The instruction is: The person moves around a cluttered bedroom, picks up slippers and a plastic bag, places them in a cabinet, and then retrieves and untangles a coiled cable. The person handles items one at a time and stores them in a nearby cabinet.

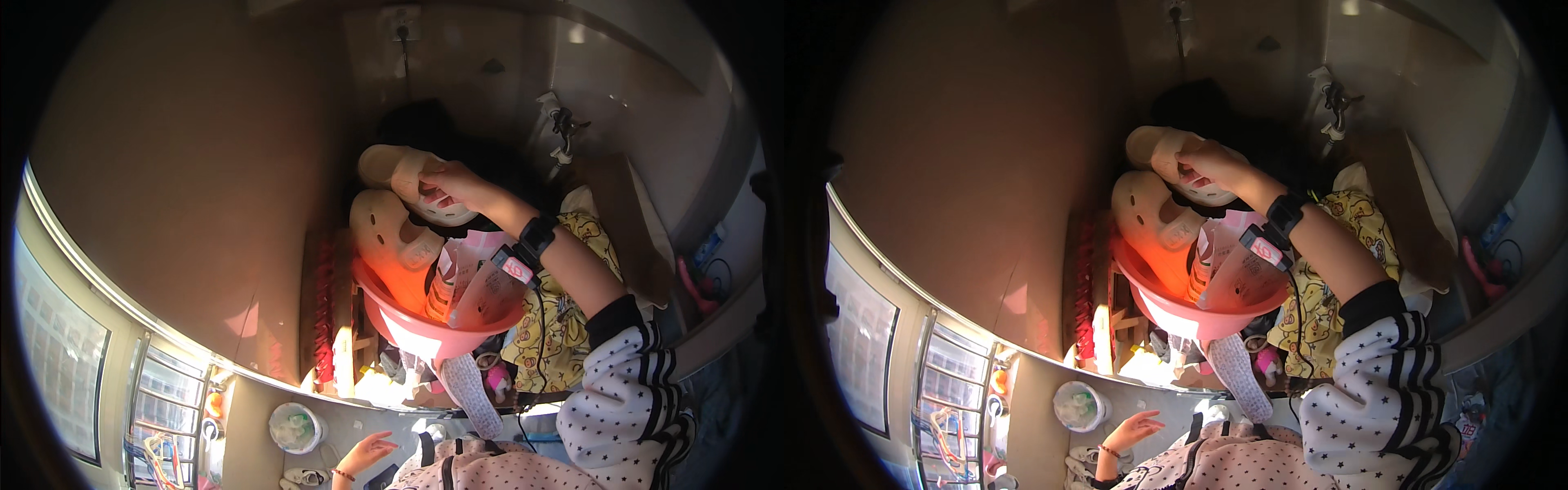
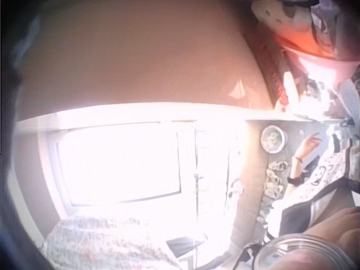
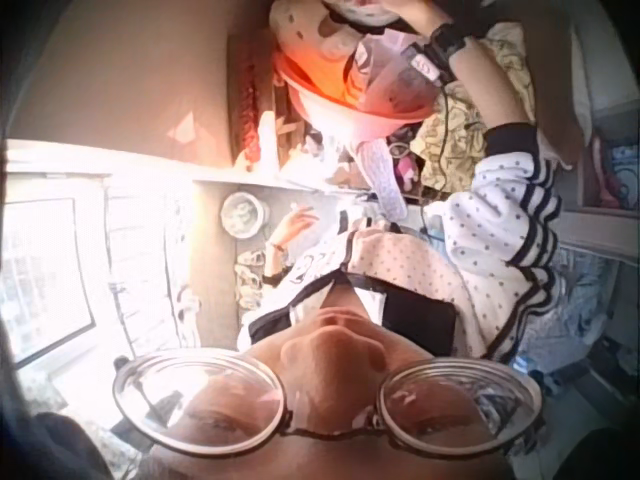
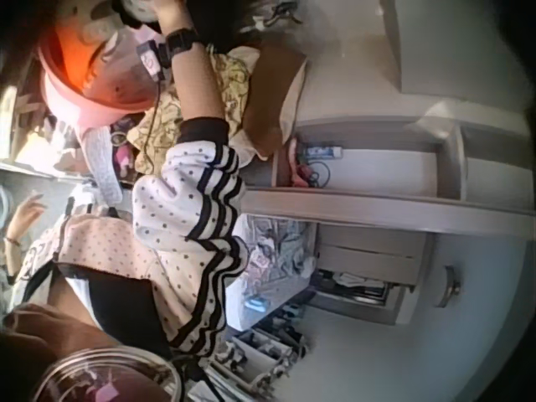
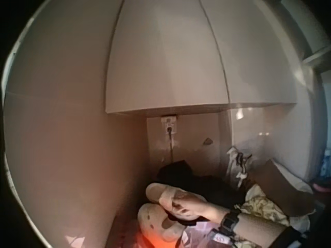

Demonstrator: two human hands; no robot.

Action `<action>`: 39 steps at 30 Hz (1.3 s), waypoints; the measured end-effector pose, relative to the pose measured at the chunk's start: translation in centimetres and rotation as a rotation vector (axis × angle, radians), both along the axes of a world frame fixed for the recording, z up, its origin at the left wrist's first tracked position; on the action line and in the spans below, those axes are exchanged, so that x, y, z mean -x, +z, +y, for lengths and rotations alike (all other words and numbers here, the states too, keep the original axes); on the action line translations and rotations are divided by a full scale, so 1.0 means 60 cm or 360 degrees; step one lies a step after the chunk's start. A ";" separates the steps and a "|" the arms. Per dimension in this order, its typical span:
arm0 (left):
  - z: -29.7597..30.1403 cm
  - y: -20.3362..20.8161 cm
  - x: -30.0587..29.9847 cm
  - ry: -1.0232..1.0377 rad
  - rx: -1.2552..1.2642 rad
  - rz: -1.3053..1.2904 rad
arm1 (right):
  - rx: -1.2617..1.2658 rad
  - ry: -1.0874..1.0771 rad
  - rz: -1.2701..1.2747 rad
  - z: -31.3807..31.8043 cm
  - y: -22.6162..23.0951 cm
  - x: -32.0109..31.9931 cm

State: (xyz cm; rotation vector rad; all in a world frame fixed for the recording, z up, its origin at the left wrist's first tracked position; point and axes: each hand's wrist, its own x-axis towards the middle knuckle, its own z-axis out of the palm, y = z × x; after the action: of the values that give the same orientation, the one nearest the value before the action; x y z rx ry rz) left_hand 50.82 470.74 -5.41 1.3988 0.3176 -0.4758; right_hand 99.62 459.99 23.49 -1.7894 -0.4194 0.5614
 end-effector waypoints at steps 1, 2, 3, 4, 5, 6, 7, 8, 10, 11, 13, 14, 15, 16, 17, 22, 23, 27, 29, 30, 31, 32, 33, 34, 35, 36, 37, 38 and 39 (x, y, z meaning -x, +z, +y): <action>-0.003 0.005 0.000 0.0000 0.0017 -0.0020 | -0.0071 -0.0030 -0.0016 0.018 -0.012 -0.008; -0.006 0.014 -0.002 0.0003 0.0026 -0.0043 | -0.0090 -0.0136 -0.0009 0.036 -0.021 -0.015; -0.007 0.026 -0.007 -0.0039 -0.0012 -0.0086 | -0.0109 -0.0242 -0.0001 0.049 -0.025 -0.020; -0.008 0.042 -0.013 -0.0078 -0.0057 -0.0127 | -0.0124 -0.0278 -0.0079 0.057 -0.025 -0.026; -0.010 0.064 -0.021 -0.0117 -0.0100 -0.0165 | -0.0186 -0.0331 -0.0109 0.059 -0.020 -0.031; -0.012 0.090 -0.031 -0.0163 -0.0104 -0.0243 | -0.0241 -0.0377 -0.0128 0.058 -0.011 -0.037; -0.011 0.121 -0.046 -0.0208 -0.0109 -0.0319 | -0.0267 -0.0469 -0.0125 0.055 -0.001 -0.040; -0.011 0.157 -0.062 -0.0251 -0.0115 -0.0395 | -0.0301 -0.0377 -0.0210 0.042 0.012 -0.041; -0.006 0.242 -0.094 -0.0333 -0.0196 -0.0567 | -0.0326 -0.0290 -0.0371 0.005 0.041 -0.035; -0.004 0.288 -0.112 -0.0379 -0.0246 -0.0668 | -0.0357 -0.0204 -0.0429 -0.017 0.057 -0.029; -0.010 0.377 -0.147 -0.0324 -0.0454 -0.0868 | -0.0249 -0.0164 -0.0577 -0.065 0.090 -0.013; -0.016 0.418 -0.160 -0.0277 -0.0662 -0.0833 | -0.0223 -0.0161 -0.0604 -0.094 0.107 -0.006; -0.024 0.451 -0.178 -0.0153 -0.0777 -0.0911 | -0.0236 -0.0113 -0.0655 -0.123 0.123 0.001; -0.030 0.477 -0.199 -0.0063 -0.0950 -0.0964 | -0.0227 -0.0123 -0.0638 -0.154 0.140 0.009; -0.033 0.493 -0.234 -0.0034 -0.1181 -0.1155 | -0.0228 -0.0120 -0.0623 -0.185 0.154 0.016; -0.028 0.479 -0.481 -0.0034 -0.2138 -0.1292 | -0.0104 -0.0085 -0.0662 -0.313 0.175 0.074; -0.027 0.466 -0.530 -0.0179 -0.2303 -0.1072 | -0.0080 -0.0078 -0.0682 -0.336 0.176 0.089; -0.021 0.392 -0.655 -0.0551 -0.2533 -0.0482 | -0.0041 -0.0114 -0.0652 -0.420 0.186 0.132; -0.013 0.358 -0.687 -0.0666 -0.2486 -0.0722 | -0.0056 -0.0147 -0.0574 -0.460 0.184 0.147; -0.008 0.348 -0.699 -0.0769 -0.2463 -0.0758 | -0.0101 -0.0131 -0.0532 -0.478 0.183 0.152; -0.001 0.342 -0.710 -0.0760 -0.2379 -0.0771 | -0.0115 -0.0162 -0.0516 -0.495 0.181 0.157; 0.008 0.340 -0.717 -0.0794 -0.2301 -0.0699 | -0.0129 -0.0188 -0.0498 -0.510 0.178 0.161; 0.015 0.338 -0.719 -0.0821 -0.2221 -0.0622 | -0.0142 -0.0207 -0.0480 -0.523 0.174 0.164; 0.020 0.339 -0.721 -0.0750 -0.2215 -0.0611 | -0.0128 -0.0243 -0.0517 -0.534 0.170 0.168; 0.022 0.341 -0.717 -0.0663 -0.2243 -0.0655 | -0.0115 -0.0277 -0.0555 -0.543 0.165 0.173; 0.024 0.344 -0.711 -0.0576 -0.2273 -0.0698 | -0.0105 -0.0312 -0.0592 -0.550 0.161 0.176; 0.021 0.350 -0.703 -0.0509 -0.2305 -0.0702 | -0.0099 -0.0336 -0.0601 -0.557 0.159 0.179; 0.019 0.359 -0.695 -0.0360 -0.2285 -0.0783 | -0.0090 -0.0358 -0.0607 -0.563 0.158 0.181; 0.019 0.370 -0.685 -0.0234 -0.2262 -0.0814 | -0.0052 -0.0407 -0.0613 -0.568 0.156 0.183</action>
State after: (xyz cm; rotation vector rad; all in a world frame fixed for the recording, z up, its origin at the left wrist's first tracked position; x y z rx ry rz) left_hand 91.92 471.86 16.80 2.8609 0.0938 0.1007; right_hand 88.61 425.93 32.82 -1.8853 -0.4482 0.0282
